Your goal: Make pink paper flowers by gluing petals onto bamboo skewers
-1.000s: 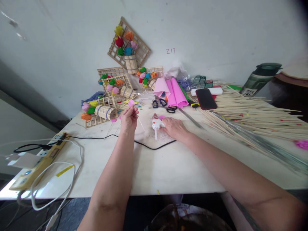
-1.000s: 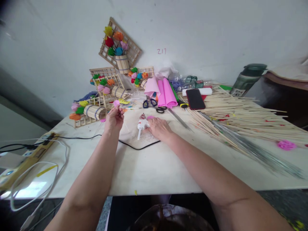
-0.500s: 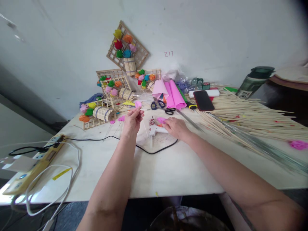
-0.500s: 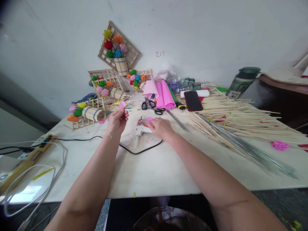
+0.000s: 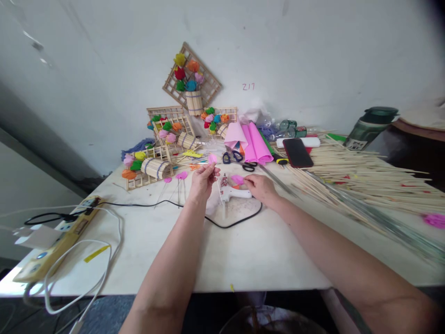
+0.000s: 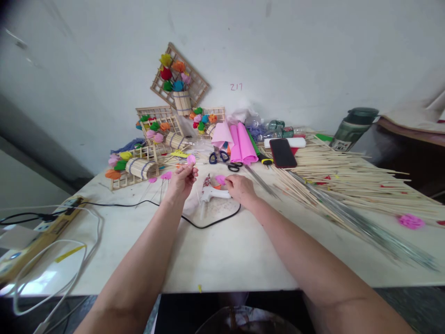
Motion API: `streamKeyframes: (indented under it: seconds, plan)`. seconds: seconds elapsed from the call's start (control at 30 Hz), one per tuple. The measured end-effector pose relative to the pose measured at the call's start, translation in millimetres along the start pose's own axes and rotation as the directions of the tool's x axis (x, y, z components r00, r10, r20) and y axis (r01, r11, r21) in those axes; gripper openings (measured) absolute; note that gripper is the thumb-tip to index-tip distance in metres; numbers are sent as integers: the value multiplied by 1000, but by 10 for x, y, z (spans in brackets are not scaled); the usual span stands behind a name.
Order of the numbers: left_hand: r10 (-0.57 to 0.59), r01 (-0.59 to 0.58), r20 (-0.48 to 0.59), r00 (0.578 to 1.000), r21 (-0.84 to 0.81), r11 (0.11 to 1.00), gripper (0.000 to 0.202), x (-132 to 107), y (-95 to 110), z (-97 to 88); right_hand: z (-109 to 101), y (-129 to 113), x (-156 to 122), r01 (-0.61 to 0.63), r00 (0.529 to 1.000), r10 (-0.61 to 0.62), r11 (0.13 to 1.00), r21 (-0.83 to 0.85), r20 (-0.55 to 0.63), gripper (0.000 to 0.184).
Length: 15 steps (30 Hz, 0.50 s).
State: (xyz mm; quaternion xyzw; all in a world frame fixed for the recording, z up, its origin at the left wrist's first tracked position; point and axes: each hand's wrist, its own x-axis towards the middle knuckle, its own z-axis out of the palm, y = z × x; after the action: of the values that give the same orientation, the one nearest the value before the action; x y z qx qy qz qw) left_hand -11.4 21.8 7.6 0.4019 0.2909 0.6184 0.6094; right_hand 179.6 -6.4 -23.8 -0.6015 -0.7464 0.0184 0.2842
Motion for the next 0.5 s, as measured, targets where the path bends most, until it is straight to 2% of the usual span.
streamKeyframes:
  seconds: [0.23,0.37,0.5]
  plan:
    - [-7,7,5,1000,-19,1000,21,25,-10,-26,-102,-78,177,-70,995,74,996,-55,67,26]
    - [-10,10,-7,1000,-42,999,19,28,7,-45,-177,-71,314,-66,996,69,997,-46,54,27]
    - [-27,19,-69,997,-114,993,19,66,4,-19,-173,-66,557,-70,997,72,994,-81,20,27]
